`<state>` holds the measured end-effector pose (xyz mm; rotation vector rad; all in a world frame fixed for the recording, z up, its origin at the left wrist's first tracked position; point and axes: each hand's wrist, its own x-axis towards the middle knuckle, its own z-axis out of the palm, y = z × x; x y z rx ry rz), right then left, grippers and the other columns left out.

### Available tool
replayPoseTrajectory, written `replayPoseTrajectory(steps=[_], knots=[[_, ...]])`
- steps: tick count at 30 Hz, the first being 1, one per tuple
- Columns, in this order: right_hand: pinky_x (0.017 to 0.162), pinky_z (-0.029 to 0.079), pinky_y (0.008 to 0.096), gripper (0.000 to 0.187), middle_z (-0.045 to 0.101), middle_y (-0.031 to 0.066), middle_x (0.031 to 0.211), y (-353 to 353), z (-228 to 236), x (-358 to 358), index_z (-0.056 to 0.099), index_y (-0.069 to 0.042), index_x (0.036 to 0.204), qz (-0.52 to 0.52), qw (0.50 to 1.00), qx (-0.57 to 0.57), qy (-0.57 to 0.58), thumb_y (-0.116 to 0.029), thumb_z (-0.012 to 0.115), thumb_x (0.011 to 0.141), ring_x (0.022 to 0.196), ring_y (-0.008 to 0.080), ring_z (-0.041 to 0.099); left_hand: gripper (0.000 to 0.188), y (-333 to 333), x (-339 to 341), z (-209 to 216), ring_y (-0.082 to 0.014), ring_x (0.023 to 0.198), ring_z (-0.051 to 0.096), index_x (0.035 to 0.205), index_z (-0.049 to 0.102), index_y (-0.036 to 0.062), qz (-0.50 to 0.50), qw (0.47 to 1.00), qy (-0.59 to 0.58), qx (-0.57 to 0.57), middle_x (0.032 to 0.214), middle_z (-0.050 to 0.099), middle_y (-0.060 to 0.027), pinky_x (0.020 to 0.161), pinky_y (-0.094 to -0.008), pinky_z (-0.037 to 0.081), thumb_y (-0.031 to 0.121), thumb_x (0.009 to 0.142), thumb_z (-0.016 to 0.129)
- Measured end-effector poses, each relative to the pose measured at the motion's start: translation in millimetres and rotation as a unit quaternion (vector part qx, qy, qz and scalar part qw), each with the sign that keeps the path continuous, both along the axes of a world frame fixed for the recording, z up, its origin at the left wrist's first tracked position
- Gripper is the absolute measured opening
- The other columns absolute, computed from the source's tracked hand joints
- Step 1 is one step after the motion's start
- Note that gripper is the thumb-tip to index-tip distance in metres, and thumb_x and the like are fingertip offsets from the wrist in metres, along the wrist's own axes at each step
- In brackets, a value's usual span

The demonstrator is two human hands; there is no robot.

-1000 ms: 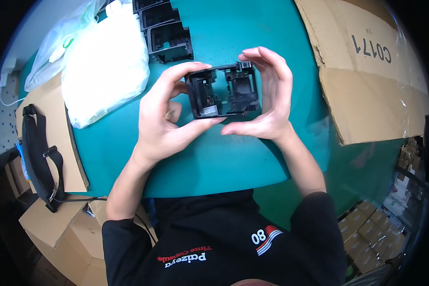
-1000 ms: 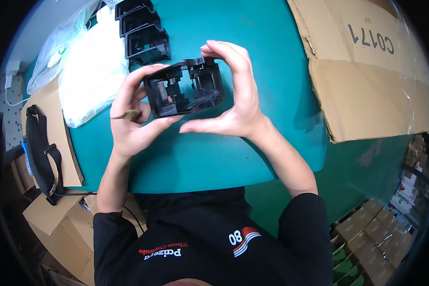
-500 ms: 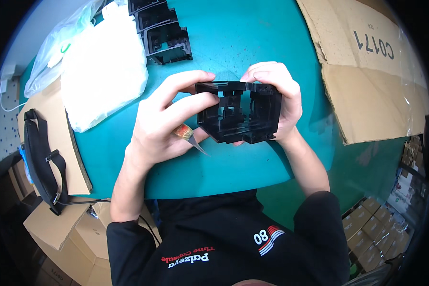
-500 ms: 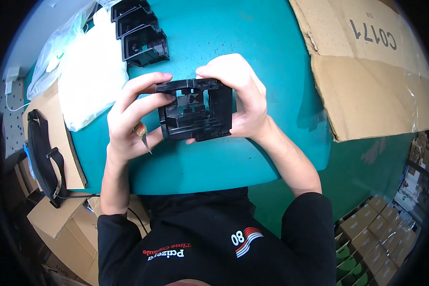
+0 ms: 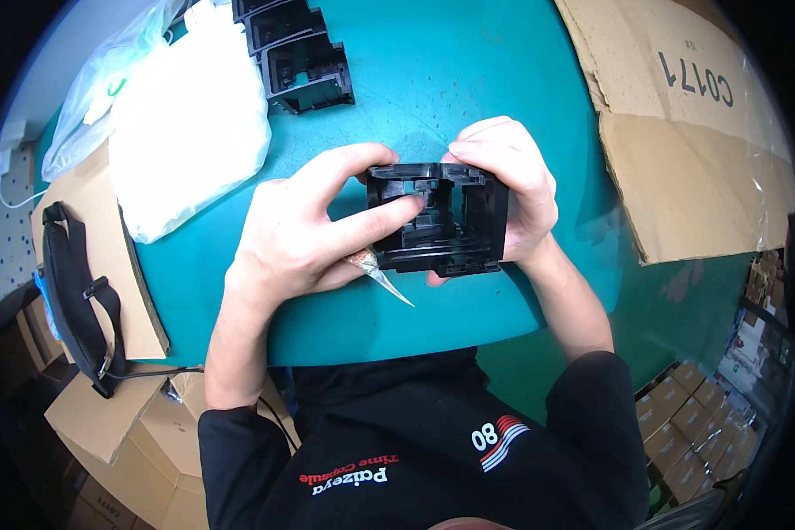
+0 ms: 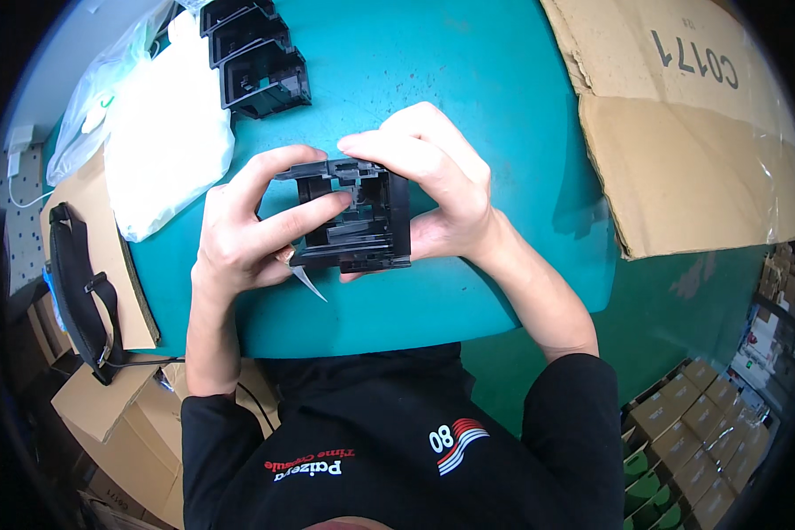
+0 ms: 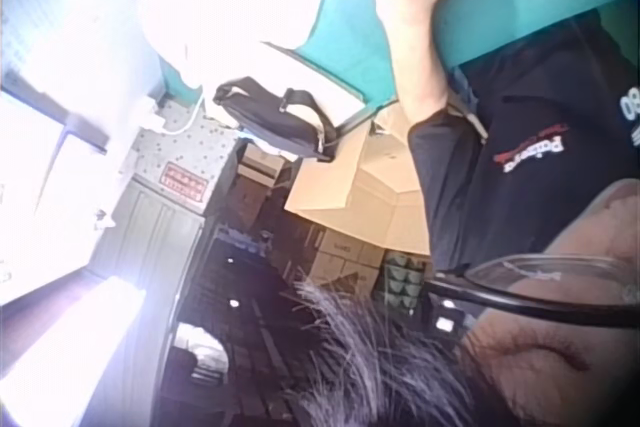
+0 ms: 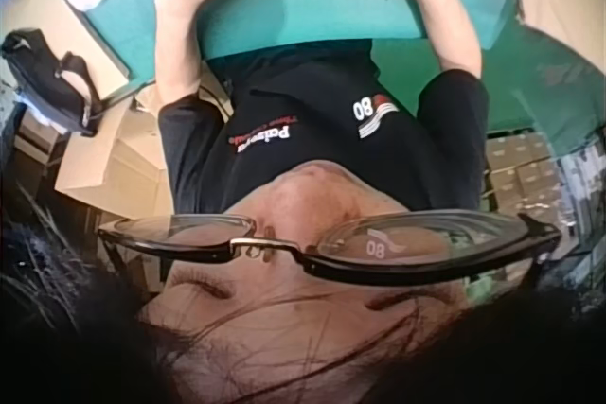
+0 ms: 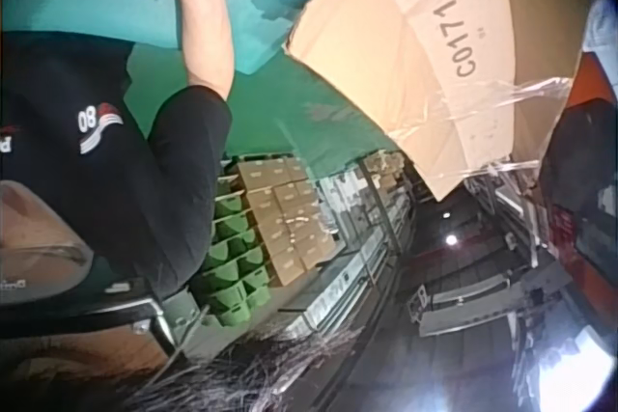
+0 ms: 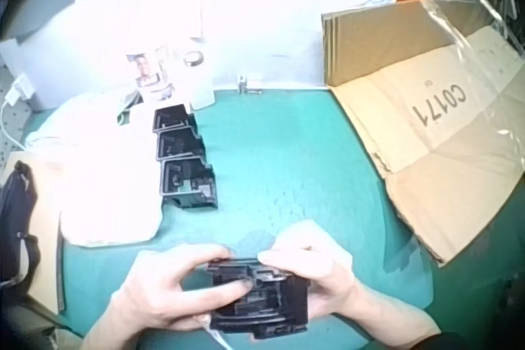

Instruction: The person handles small black plastic components on a green workbench, using a red plastic tool to pry open a component. They then place the components into clear plastic bags and seal them. The person also handles a white plastic bag and stacks the packaged components.

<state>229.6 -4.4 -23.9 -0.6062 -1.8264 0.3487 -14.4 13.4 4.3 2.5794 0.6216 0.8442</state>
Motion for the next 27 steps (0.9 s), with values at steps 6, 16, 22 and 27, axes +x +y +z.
replayPoseTrajectory(steps=[6, 16, 22, 27], knots=[[0.071, 0.054, 0.0357, 0.087, 0.073, 0.0137, 0.111, 0.0, 1.1, 0.0, 0.066, 0.003, 0.121, -0.001, 1.0, 0.0, -0.002, -0.049, 0.098, 0.059, 0.085, 0.0268, 0.065, 0.045, -0.2, -0.3, -3.3, -0.0298, 0.088, 0.074, 0.114, 0.077, 0.0159, 0.009, 0.999, 0.009, 0.03, 0.118, 0.067, -0.0169, 0.061, -0.0339, 0.058, 0.017, 0.068, 0.074], [0.069, 0.054, 0.0356, 0.089, 0.073, 0.0179, 0.111, 1.8, 1.3, 0.5, 0.064, 0.005, 0.121, 0.004, 1.0, 0.016, 0.0, -0.05, 0.098, 0.06, 0.082, 0.0273, 0.066, 0.046, -0.6, -0.9, -5.1, -0.0274, 0.087, 0.073, 0.115, 0.076, 0.0174, -0.006, 1.0, 0.001, -0.009, 0.122, 0.066, -0.0174, 0.059, -0.0328, 0.056, 0.02, 0.07, 0.078], [0.069, 0.054, 0.0355, 0.088, 0.072, 0.0185, 0.112, 1.5, -0.4, 1.6, 0.063, 0.006, 0.121, -0.001, 1.0, 0.01, -0.007, -0.048, 0.098, 0.061, 0.082, 0.0274, 0.066, 0.045, -2.5, -2.1, -4.6, -0.0269, 0.089, 0.073, 0.115, 0.076, 0.0183, 0.015, 0.999, 0.038, 0.02, 0.124, 0.066, -0.0167, 0.058, -0.0318, 0.056, 0.022, 0.07, 0.078], [0.069, 0.054, 0.0354, 0.088, 0.072, 0.0183, 0.111, 2.4, -0.7, 1.1, 0.064, 0.006, 0.121, -0.006, 1.0, 0.014, -0.008, -0.047, 0.098, 0.061, 0.082, 0.0272, 0.066, 0.045, -2.2, -1.4, -1.4, -0.0266, 0.092, 0.073, 0.115, 0.074, 0.0198, 0.023, 0.997, 0.052, 0.05, 0.124, 0.066, -0.0163, 0.059, -0.0313, 0.057, 0.023, 0.07, 0.077]])
